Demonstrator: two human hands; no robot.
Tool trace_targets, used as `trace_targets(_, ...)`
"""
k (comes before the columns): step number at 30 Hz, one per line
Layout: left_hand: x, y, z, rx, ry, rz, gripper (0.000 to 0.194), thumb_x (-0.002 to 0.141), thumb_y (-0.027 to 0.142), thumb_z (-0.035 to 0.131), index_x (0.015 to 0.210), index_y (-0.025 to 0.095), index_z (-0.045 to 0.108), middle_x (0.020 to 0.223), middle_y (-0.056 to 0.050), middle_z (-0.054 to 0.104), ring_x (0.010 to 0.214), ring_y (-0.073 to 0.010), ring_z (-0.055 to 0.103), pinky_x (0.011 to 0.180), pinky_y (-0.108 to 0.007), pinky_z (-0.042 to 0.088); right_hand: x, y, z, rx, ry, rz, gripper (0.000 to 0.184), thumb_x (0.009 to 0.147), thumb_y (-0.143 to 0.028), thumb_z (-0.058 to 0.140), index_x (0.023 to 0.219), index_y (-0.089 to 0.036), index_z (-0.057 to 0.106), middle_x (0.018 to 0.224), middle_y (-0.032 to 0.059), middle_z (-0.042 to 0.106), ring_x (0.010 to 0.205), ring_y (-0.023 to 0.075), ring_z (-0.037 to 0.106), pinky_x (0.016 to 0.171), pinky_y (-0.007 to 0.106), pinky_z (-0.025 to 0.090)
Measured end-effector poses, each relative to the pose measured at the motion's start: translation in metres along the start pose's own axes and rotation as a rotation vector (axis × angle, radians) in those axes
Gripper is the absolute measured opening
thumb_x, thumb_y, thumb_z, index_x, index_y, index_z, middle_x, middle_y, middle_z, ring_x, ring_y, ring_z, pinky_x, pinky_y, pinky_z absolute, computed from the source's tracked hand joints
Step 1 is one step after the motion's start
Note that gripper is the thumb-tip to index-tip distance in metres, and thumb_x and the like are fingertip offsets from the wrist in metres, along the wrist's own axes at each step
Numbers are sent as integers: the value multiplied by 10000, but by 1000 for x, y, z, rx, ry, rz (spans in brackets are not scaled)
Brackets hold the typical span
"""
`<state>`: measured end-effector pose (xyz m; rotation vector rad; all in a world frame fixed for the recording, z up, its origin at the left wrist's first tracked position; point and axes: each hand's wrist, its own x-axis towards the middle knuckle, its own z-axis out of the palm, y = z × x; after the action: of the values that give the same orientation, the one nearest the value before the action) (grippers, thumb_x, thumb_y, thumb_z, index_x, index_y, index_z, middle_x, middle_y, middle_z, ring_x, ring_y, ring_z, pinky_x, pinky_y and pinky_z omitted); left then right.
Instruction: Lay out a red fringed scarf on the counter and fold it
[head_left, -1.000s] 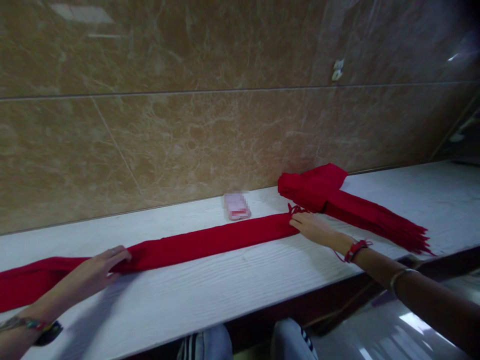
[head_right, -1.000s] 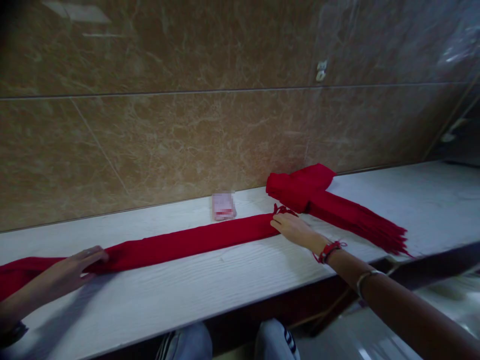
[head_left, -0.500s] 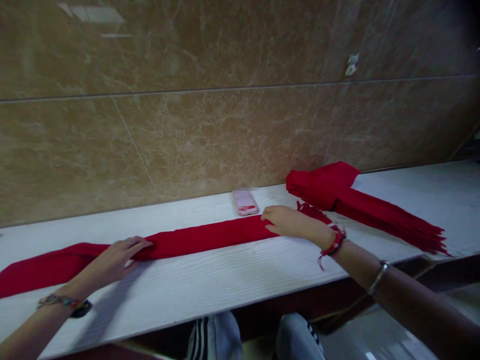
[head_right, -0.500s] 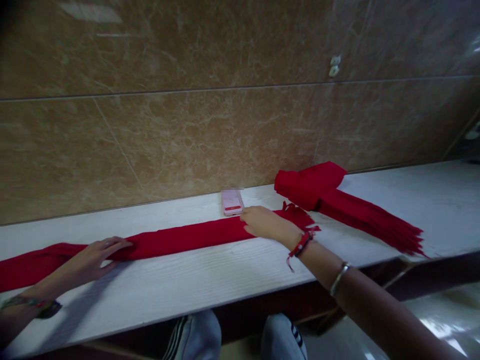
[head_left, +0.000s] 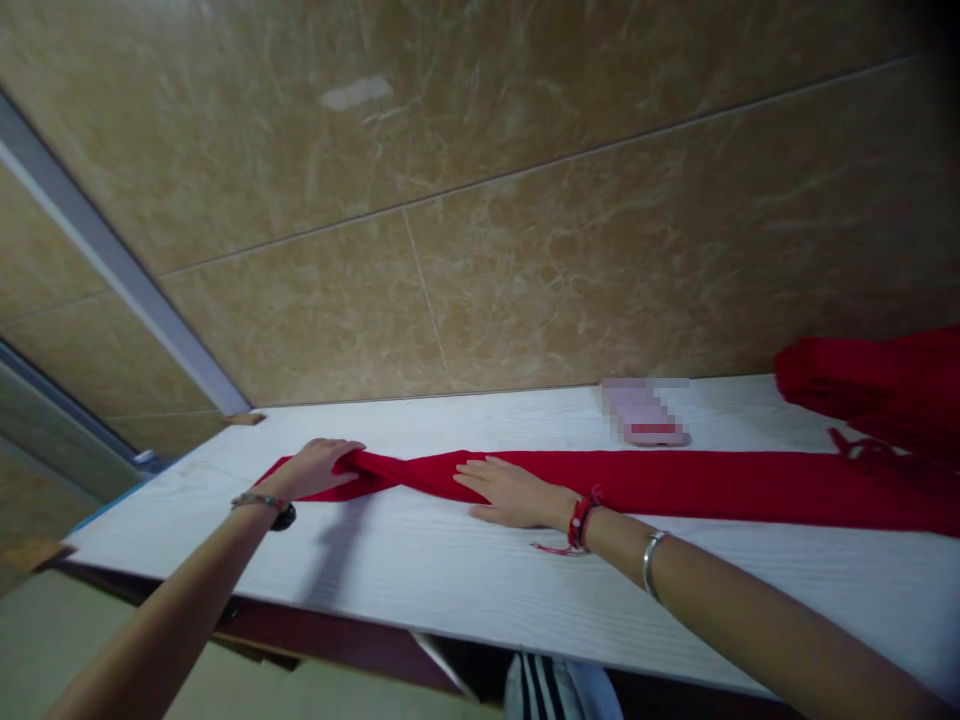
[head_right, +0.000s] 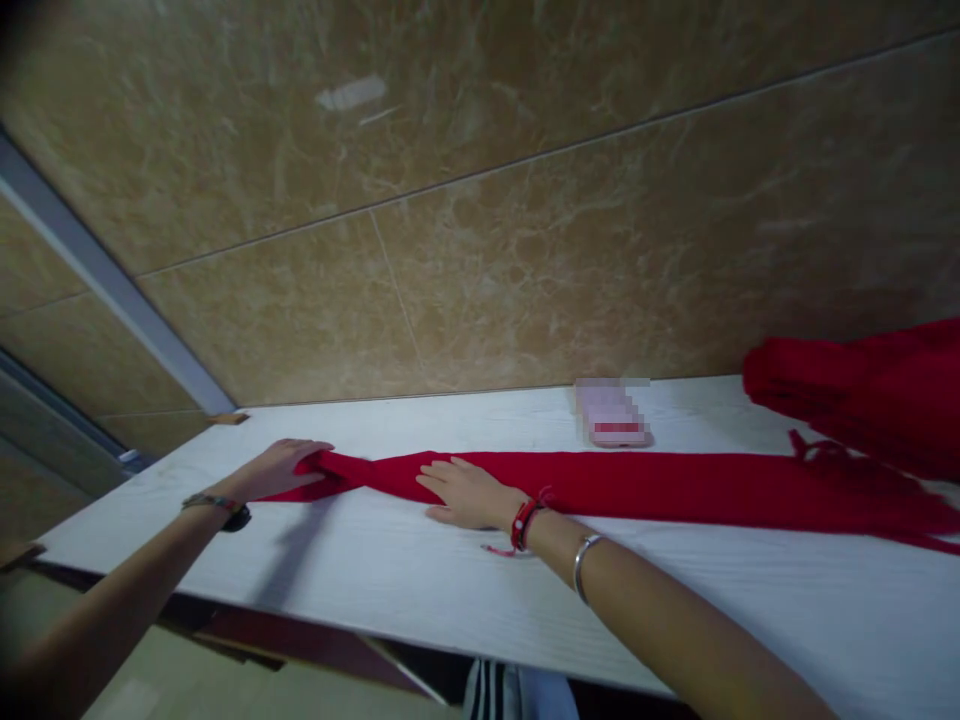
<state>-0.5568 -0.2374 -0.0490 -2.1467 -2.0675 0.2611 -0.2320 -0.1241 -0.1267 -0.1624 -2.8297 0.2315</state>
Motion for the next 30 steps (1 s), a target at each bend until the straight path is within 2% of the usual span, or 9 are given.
trace_targets(5, -4, -15, 10, -77, -22, -66, 508, 731, 513, 464, 1067, 142, 549, 1019, -102, 618, 903, -237, 574, 823, -312, 410, -2, -2, 6, -48, 62, 17, 440, 872, -315, 386, 1261, -113, 429, 1308, 127, 432, 1230, 220, 342, 1025, 396, 265)
trace_targets(8, -3, -14, 16, -120, 12, -82, 501, 756, 526, 427, 1051, 139, 548, 1002, -95, 613, 907, -226, 566, 831, -308, 409, -7, -4, -1, -92, 82, 3, 414, 858, -270, 415, 1237, -108, 453, 1267, 138, 476, 1188, 219, 403, 996, 379, 322)
trace_targets(10, -1, -9, 18, -147, 64, -60, 494, 776, 515, 407, 1082, 148, 531, 1015, -85, 605, 925, -218, 556, 845, -307, 405, -22, 0, -11, -134, 76, 23, 417, 833, -217, 442, 1235, -106, 453, 1248, 142, 494, 1148, 218, 449, 966, 365, 365)
trace_targets(12, 3, 3, 17, -134, 130, -4, 486, 783, 484, 419, 1130, 155, 507, 1063, -89, 582, 961, -223, 539, 870, -322, 393, -51, 8, -24, -178, 50, 74, 449, 799, -167, 463, 1245, -116, 440, 1246, 135, 497, 1123, 215, 474, 944, 357, 393)
trace_targets(15, 16, 36, 15, -75, 177, 149, 430, 783, 362, 463, 1178, 195, 491, 1148, -87, 540, 1034, -233, 499, 930, -357, 346, -115, 26, -47, -251, -17, 168, 509, 754, -75, 445, 1257, -149, 430, 1256, 110, 494, 1134, 203, 467, 949, 353, 394)
trace_targets(19, 41, 97, 11, -84, 90, 337, 432, 746, 160, 463, 1164, 255, 518, 1175, -55, 543, 1051, -216, 504, 965, -357, 327, -206, 50, -76, -381, -87, 319, 532, 736, 12, 375, 1241, -139, 449, 1240, 122, 506, 1122, 198, 481, 937, 360, 407)
trace_targets(23, 65, 135, 8, -139, 22, 371, 473, 707, 123, 450, 1154, 252, 534, 1193, -55, 548, 1045, -230, 531, 928, -352, 382, -273, 71, -91, -495, -33, 485, 491, 757, 8, 343, 1205, -133, 484, 1195, 122, 544, 1079, 194, 518, 920, 364, 426)
trace_targets(26, 74, 130, 10, -203, -3, 340, 456, 709, 174, 448, 1146, 269, 538, 1177, -21, 567, 1042, -222, 540, 910, -330, 402, -306, 84, -96, -560, 23, 574, 486, 742, 15, 335, 1181, -113, 500, 1177, 130, 555, 1075, 198, 519, 928, 360, 419)
trace_targets(30, 78, 89, 18, -252, 42, 228, 336, 712, 268, 441, 998, 255, 618, 1061, -12, 635, 971, -226, 574, 884, -336, 420, -333, 98, -110, -563, 52, 673, 423, 758, -22, 346, 1130, -107, 528, 1145, 139, 570, 1055, 216, 530, 926, 376, 412)
